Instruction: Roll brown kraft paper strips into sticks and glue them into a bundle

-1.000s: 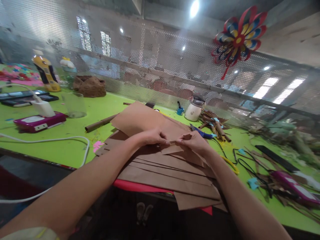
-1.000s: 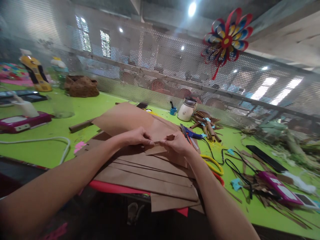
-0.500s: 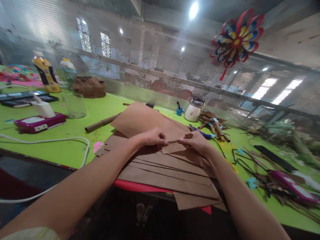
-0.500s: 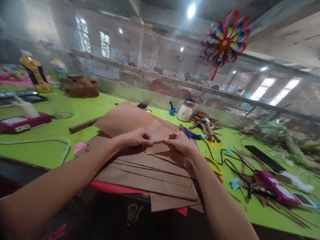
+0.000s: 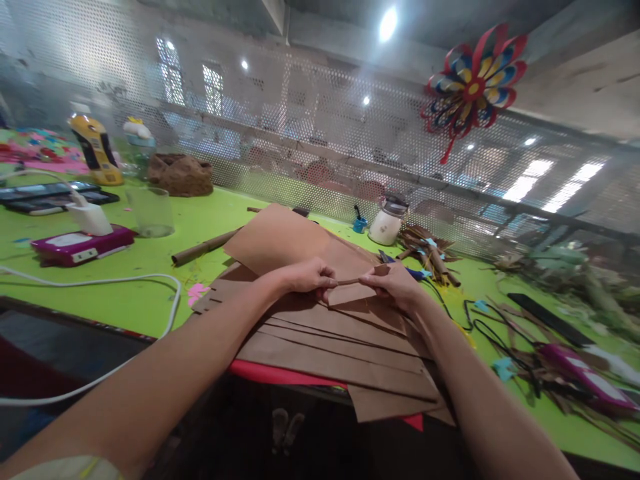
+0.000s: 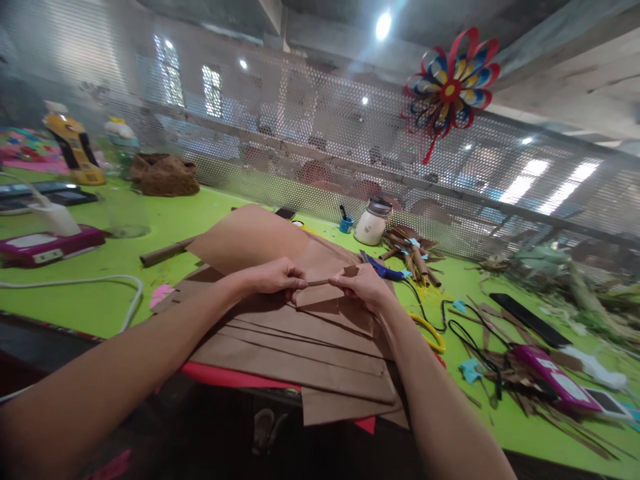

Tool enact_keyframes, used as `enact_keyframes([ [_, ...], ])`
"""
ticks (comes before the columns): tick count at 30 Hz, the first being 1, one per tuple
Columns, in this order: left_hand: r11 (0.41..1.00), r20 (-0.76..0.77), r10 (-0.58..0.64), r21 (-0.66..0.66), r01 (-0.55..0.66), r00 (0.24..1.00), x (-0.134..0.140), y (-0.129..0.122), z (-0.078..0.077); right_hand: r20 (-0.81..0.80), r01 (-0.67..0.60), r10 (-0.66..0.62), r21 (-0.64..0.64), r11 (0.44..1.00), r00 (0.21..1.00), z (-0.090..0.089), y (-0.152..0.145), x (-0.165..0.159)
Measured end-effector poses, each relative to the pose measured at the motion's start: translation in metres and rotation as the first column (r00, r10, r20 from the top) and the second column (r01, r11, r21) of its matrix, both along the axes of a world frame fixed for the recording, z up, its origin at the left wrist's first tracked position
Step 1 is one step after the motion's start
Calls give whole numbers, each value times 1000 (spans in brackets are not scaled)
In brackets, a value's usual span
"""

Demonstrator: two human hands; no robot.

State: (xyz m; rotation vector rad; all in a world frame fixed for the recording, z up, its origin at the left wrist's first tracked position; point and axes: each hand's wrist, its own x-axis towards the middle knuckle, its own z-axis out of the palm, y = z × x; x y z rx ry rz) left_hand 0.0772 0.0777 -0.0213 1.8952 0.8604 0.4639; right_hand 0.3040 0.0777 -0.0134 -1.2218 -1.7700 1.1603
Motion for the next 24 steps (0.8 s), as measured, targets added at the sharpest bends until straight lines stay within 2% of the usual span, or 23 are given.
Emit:
enact_keyframes([
  [4,995,63,65,-81,-60,996,-1,0,-2,-178,24,-28,-28,999,984,0,3,3],
  [8,983,165,108,-163,-81,980,-2,-5,3,-345,26,-42,-51,998,938,-2,4,3],
  [11,968,273,85,-251,-14,958,-2,-10,7,-306,-124,86,-107,987,948,0,-4,-3],
  [14,961,337,6,-263,88,942,-1,-16,10,-283,-319,268,-155,935,921,3,-17,-13],
  [17,952,332,-45,-271,141,942,1,-22,12,-254,-308,276,-98,946,927,6,-26,-19],
  [20,941,321,-10,-319,118,947,3,-25,13,-233,-253,234,-55,966,944,7,-26,-21],
  [24,936,339,5,-332,115,941,2,-23,13,-295,-360,330,-50,932,897,5,-22,-17],
])
